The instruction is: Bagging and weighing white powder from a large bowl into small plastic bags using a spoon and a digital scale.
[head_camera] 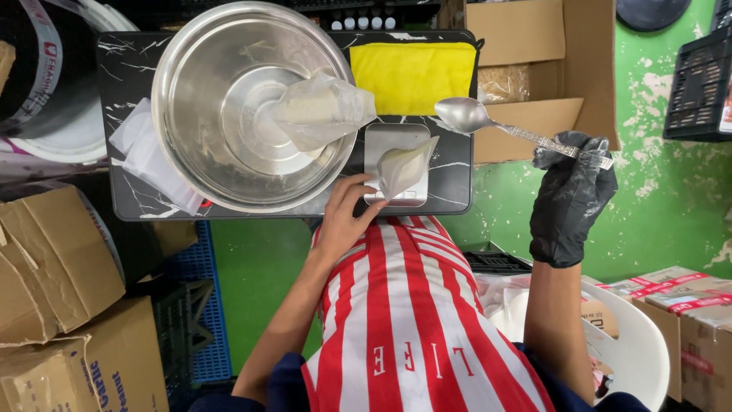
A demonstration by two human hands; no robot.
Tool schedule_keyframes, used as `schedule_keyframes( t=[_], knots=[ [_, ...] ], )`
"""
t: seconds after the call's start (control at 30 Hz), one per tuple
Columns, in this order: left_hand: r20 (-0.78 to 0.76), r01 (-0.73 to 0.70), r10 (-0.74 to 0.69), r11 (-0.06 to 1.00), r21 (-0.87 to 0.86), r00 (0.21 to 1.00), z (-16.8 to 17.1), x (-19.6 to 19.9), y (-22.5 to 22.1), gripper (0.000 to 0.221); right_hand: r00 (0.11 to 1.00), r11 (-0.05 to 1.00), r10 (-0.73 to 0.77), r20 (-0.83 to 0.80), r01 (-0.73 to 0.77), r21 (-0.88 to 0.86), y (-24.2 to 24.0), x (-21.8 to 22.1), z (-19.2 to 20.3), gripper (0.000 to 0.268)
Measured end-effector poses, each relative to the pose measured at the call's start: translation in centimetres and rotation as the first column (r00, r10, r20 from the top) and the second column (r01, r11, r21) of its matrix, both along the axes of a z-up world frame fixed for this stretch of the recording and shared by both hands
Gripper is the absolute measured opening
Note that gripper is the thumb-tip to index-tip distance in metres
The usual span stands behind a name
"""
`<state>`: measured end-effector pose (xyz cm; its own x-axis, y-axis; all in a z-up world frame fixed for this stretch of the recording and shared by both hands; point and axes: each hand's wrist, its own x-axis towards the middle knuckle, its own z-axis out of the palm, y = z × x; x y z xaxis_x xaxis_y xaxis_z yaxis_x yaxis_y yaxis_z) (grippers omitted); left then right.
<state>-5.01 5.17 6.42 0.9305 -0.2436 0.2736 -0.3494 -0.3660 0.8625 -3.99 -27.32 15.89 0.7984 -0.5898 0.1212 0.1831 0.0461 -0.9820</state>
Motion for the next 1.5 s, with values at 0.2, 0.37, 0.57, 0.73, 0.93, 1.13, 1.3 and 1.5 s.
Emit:
schedule_keyframes(
  t=[0.2,0.37,0.57,0.73,0.93,1.13,1.3,1.5],
  knots=[
    [0.179,0.052,-0.071,0.993,0.110,0.981,-0.5,0.9,-0.6,0.023,1.000,0.998,-0.002,-0.017,0.001,-0.067,0.2,-0.4,0.6,0.040],
    [0.286,0.087,-0.144,0.976,0.202,0.947,-1.0,1.9,-1.3,0.019,1.000,0.998,0.021,-0.023,-0.022,-0.053,0.4,-0.5,1.1,0.042],
    [0.347,0.091,-0.151,0.979,0.183,0.926,-0.9,2.4,-1.1,0.028,1.000,0.997,0.006,-0.027,-0.008,-0.071,1.0,-0.4,1.4,0.041],
    [0.389,0.085,-0.188,0.960,0.267,0.902,-1.0,2.6,-1.3,0.017,0.999,0.995,-0.002,-0.041,-0.002,-0.096,2.2,0.3,2.0,0.041],
    [0.352,0.132,-0.174,0.981,0.141,0.920,2.5,2.7,0.7,0.014,0.995,0.986,0.084,-0.055,-0.091,-0.140,4.4,2.1,3.1,0.045],
    [0.387,-0.050,0.074,0.996,-0.071,0.919,8.9,2.7,4.9,0.024,0.981,0.940,0.196,-0.011,-0.191,-0.283,10.4,5.9,3.3,0.027],
    [0.271,-0.226,0.279,0.951,-0.212,0.921,11.9,2.6,7.5,0.028,0.923,0.873,0.376,-0.080,-0.382,-0.302,15.9,9.3,1.3,0.019],
    [0.057,-0.290,0.329,0.891,-0.349,0.943,10.0,3.7,11.2,0.020,0.893,0.766,0.411,-0.185,-0.448,-0.461,18.6,10.3,2.1,0.015]
  ],
)
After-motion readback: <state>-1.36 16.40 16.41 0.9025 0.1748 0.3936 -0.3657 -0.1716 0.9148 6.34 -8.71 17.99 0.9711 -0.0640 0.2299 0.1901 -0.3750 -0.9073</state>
